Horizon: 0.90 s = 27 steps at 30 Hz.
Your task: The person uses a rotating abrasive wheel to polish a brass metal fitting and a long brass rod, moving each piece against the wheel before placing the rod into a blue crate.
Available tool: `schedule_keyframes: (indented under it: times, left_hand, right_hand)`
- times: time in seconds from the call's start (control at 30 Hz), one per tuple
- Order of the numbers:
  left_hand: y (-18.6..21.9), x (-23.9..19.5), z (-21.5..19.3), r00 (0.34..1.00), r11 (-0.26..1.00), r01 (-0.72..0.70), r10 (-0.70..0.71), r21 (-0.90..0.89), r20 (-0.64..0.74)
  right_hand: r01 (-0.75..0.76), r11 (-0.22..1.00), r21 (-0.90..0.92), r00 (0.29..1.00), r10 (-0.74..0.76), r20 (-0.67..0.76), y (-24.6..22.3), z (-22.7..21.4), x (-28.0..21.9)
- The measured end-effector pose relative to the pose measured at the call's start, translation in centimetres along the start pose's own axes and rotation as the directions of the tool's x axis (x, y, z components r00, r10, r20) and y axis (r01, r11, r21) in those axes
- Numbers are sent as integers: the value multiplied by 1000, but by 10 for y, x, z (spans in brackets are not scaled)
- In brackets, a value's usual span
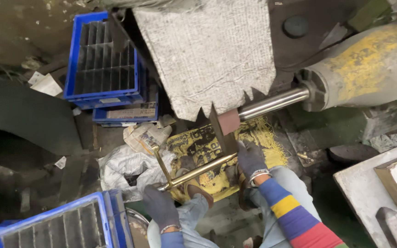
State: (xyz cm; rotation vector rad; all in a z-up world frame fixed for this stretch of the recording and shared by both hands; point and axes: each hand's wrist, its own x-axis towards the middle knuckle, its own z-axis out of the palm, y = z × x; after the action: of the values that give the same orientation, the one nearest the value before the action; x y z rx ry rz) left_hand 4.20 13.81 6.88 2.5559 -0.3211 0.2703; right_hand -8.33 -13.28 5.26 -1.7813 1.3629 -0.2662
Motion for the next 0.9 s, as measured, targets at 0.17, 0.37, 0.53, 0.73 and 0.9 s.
schedule_keyframes:
  times: [0.17, 0.37, 0.53, 0.73, 0.9]
  left_hand:
    - [52, 3, 2, 774, 821, 562, -481, -98, 411]
    - [92, -26, 53, 952, 988, -152, 139, 29, 274]
    - [111, -44, 91, 936, 961, -277, 269, 4, 228]
    - [108, -34, 72, 980, 927, 78, -5, -366, 199]
    - [58, -11, 39, 987, 969, 68, -31, -236, 156]
  right_hand:
    - [-176, 983, 50, 979, 169, 117, -6, -37, 9]
    - [40, 996, 78, 986, -27, -162, 15, -100, 49]
    - [-64, 987, 147, 979, 91, -181, 8, -125, 50]
    - [38, 992, 124, 979, -13, -203, 24, -104, 53]
    - [-2, 998, -57, 999, -1, -47, 5, -67, 27]
